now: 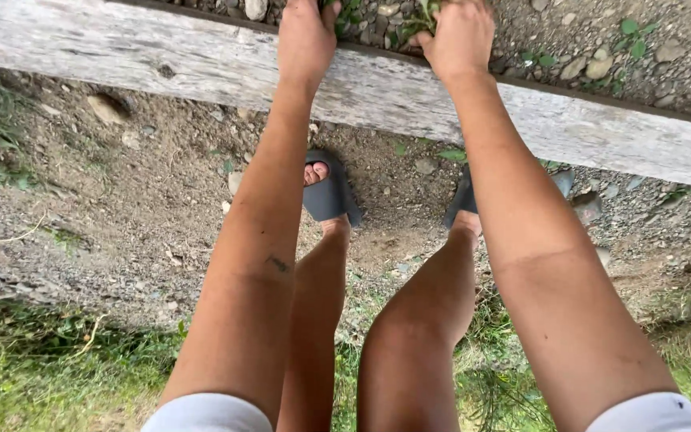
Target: Pulling grass and weeds from the ground by hand.
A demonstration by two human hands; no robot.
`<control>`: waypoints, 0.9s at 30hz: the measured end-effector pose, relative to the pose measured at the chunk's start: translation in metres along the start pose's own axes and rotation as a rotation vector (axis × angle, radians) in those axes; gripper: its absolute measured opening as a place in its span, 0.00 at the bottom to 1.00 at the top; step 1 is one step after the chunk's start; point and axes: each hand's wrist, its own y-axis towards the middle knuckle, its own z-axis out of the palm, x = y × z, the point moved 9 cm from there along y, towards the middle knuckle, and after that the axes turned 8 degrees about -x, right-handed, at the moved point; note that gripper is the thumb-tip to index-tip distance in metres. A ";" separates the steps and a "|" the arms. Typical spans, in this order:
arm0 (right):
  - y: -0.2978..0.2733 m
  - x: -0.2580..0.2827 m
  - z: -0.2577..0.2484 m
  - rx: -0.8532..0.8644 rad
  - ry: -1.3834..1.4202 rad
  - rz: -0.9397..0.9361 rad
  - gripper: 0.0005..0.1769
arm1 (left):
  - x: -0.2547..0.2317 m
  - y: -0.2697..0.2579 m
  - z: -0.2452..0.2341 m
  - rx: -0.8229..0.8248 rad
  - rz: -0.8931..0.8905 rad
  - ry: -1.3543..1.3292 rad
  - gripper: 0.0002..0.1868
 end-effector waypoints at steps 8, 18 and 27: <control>0.001 -0.009 0.012 -0.083 0.172 0.158 0.12 | -0.008 0.006 -0.025 0.057 -0.053 -0.048 0.16; 0.003 0.005 0.040 -0.104 0.572 0.326 0.12 | -0.020 0.019 0.020 0.167 0.175 0.532 0.22; 0.025 0.016 0.027 -0.170 0.655 0.451 0.10 | -0.039 0.018 0.076 0.551 0.185 1.089 0.15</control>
